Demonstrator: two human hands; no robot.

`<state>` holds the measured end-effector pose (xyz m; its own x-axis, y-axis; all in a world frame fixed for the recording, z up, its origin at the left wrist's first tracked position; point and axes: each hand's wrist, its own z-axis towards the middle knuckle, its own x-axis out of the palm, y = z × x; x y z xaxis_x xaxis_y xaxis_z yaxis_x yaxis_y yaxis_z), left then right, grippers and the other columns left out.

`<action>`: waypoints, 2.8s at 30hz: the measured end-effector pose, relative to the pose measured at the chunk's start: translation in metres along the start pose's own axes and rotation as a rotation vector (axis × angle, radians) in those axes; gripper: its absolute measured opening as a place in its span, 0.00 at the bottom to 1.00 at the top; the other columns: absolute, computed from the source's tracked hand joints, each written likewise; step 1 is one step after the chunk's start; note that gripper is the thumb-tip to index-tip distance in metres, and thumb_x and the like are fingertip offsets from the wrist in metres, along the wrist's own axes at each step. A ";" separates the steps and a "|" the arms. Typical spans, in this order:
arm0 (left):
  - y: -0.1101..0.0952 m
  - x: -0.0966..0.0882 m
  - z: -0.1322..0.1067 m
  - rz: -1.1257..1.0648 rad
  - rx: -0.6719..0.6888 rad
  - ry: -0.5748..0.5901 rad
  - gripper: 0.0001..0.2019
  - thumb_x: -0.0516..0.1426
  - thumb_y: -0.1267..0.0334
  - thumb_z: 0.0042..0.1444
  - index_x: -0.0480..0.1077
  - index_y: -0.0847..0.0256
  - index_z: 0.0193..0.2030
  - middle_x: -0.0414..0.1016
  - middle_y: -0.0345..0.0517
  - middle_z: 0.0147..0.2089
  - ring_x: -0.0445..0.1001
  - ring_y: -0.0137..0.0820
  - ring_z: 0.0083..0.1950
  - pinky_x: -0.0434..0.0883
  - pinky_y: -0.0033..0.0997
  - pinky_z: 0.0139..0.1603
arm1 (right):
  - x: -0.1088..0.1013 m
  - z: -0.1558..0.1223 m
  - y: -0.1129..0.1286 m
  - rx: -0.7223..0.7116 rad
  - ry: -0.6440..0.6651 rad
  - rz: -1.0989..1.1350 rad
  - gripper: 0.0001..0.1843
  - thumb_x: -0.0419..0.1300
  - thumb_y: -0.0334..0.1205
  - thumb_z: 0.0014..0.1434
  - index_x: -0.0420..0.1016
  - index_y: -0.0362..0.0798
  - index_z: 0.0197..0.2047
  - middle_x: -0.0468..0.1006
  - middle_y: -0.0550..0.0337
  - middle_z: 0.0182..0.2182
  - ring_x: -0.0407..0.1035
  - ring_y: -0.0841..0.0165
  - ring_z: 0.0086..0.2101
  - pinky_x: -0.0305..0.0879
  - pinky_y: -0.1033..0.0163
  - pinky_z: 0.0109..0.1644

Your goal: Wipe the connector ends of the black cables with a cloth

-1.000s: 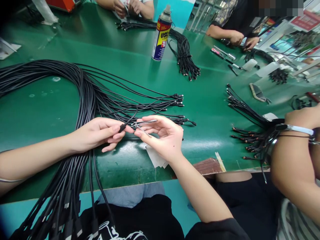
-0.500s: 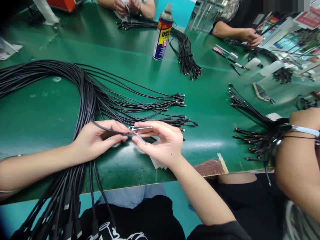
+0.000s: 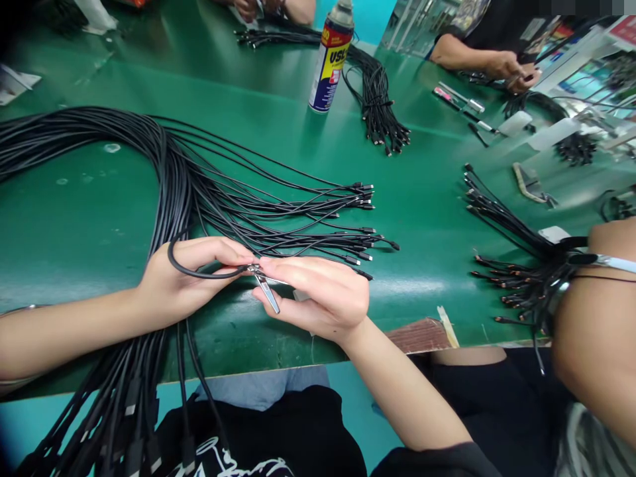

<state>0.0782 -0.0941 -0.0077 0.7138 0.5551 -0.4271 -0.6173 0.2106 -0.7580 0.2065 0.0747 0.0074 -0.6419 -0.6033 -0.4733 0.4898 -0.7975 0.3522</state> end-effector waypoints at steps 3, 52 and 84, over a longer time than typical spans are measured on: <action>0.001 0.000 -0.001 -0.013 0.005 -0.012 0.05 0.58 0.75 0.57 0.72 0.63 0.39 0.77 0.45 0.40 0.77 0.28 0.43 0.75 0.23 0.44 | -0.001 0.002 0.001 0.001 0.044 -0.013 0.18 0.70 0.31 0.49 0.76 0.48 0.45 0.84 0.57 0.34 0.79 0.67 0.32 0.80 0.66 0.37; 0.001 0.002 -0.003 -0.015 -0.023 -0.059 0.09 0.60 0.74 0.55 0.73 0.57 0.42 0.79 0.42 0.42 0.78 0.31 0.45 0.77 0.29 0.47 | -0.002 0.003 0.002 -0.021 0.103 0.027 0.21 0.69 0.33 0.50 0.74 0.51 0.48 0.84 0.56 0.35 0.80 0.65 0.34 0.80 0.66 0.39; -0.005 0.005 0.000 0.206 -0.042 -0.157 0.02 0.63 0.67 0.54 0.73 0.61 0.33 0.79 0.39 0.31 0.77 0.26 0.31 0.72 0.21 0.30 | 0.008 -0.009 0.002 0.193 -0.080 0.060 0.25 0.73 0.35 0.46 0.77 0.53 0.49 0.83 0.58 0.38 0.79 0.65 0.30 0.82 0.61 0.30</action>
<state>0.0848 -0.0925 -0.0065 0.5127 0.7013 -0.4953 -0.7277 0.0488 -0.6841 0.2077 0.0687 -0.0031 -0.6634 -0.6424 -0.3838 0.4114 -0.7415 0.5300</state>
